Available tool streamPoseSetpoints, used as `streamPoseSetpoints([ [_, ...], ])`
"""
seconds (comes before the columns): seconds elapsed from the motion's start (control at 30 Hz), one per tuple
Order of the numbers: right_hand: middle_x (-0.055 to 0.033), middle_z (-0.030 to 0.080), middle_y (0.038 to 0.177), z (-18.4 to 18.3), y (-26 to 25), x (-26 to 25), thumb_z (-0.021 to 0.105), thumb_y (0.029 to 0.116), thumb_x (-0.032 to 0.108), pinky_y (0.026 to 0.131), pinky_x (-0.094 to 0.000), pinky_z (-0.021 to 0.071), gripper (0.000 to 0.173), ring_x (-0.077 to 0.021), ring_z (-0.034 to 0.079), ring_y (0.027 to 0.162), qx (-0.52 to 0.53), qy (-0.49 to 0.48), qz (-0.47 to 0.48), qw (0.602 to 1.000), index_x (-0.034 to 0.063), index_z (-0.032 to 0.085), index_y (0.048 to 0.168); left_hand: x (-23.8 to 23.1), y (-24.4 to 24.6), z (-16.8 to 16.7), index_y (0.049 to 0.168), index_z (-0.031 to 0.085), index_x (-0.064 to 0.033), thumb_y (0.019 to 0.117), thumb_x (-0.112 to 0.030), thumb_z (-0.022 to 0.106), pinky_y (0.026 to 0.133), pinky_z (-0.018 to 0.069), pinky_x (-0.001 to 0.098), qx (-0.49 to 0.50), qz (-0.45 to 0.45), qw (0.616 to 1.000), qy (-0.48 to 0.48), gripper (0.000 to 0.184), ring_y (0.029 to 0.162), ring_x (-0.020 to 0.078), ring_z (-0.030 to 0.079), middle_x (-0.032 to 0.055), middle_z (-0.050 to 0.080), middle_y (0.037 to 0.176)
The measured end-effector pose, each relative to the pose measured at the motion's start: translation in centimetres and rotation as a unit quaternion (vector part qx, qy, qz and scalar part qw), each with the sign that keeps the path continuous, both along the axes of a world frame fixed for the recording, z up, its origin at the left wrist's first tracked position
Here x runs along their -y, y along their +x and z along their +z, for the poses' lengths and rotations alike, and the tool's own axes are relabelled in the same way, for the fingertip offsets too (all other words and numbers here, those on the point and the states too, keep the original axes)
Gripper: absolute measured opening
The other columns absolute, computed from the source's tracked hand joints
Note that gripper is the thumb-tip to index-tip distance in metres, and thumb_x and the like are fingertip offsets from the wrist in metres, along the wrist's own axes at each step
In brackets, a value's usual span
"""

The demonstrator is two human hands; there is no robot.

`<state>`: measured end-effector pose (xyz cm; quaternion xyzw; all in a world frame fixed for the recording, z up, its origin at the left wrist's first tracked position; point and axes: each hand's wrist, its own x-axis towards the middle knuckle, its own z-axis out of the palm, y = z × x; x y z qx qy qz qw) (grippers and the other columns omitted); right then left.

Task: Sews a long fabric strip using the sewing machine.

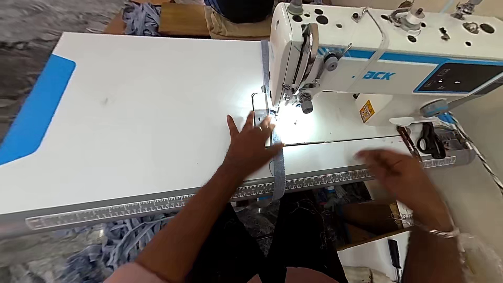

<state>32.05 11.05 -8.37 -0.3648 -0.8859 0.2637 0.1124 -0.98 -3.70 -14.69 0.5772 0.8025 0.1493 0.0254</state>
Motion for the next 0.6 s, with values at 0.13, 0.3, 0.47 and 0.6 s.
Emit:
streamPoseSetpoints([
  [0.13,-0.0012,0.07,0.125,-9.7,-5.4,8.1,0.07,0.0973,0.037,0.096,-0.0382,0.0594,0.046,-0.012,0.07,0.109,0.041,-0.327,0.19,0.925,0.0159,0.063,0.138,3.9,2.6,-0.6,0.149,0.056,-0.0325,0.0997,-0.071,0.032,0.109,0.006,0.0867,-0.011,-0.062,0.998,-0.025,0.067,0.154,0.0423,0.026,-0.0033,0.046,0.16],
  [0.3,-0.0054,0.073,0.11,-15.1,-10.1,13.0,0.06,0.1037,0.019,0.088,-0.0303,0.0583,0.024,-0.0096,0.069,0.096,-0.151,-0.42,0.199,0.873,0.0041,0.071,0.12,4.9,3.0,-1.0,0.147,0.058,-0.0349,0.1004,-0.07,0.031,0.11,0.0071,0.0853,-0.018,-0.063,0.998,-0.007,0.064,0.154,0.0418,0.026,-0.005,0.047,0.16],
  [0.47,-0.0014,0.074,0.102,-14.8,-8.1,13.3,0.053,0.1071,0.021,0.079,-0.0236,0.0542,0.025,-0.0037,0.066,0.086,-0.144,-0.454,0.218,0.852,0.0039,0.072,0.108,4.5,3.0,-1.2,0.148,0.057,-0.0369,0.1012,-0.07,0.029,0.112,0.0064,0.0839,-0.02,-0.055,0.998,-0.016,0.063,0.155,0.0404,0.026,-0.0065,0.047,0.16],
  [0.6,0.0,0.073,0.101,-15.5,-7.1,14.0,0.054,0.1071,0.025,0.076,-0.0217,0.0528,0.027,-0.0021,0.064,0.083,-0.137,-0.471,0.208,0.846,0.0042,0.071,0.111,4.6,3.1,-1.2,0.148,0.057,-0.0367,0.1007,-0.07,0.03,0.111,0.0061,0.0843,-0.019,-0.055,0.998,-0.01,0.064,0.155,0.0403,0.026,-0.006,0.046,0.16],
])
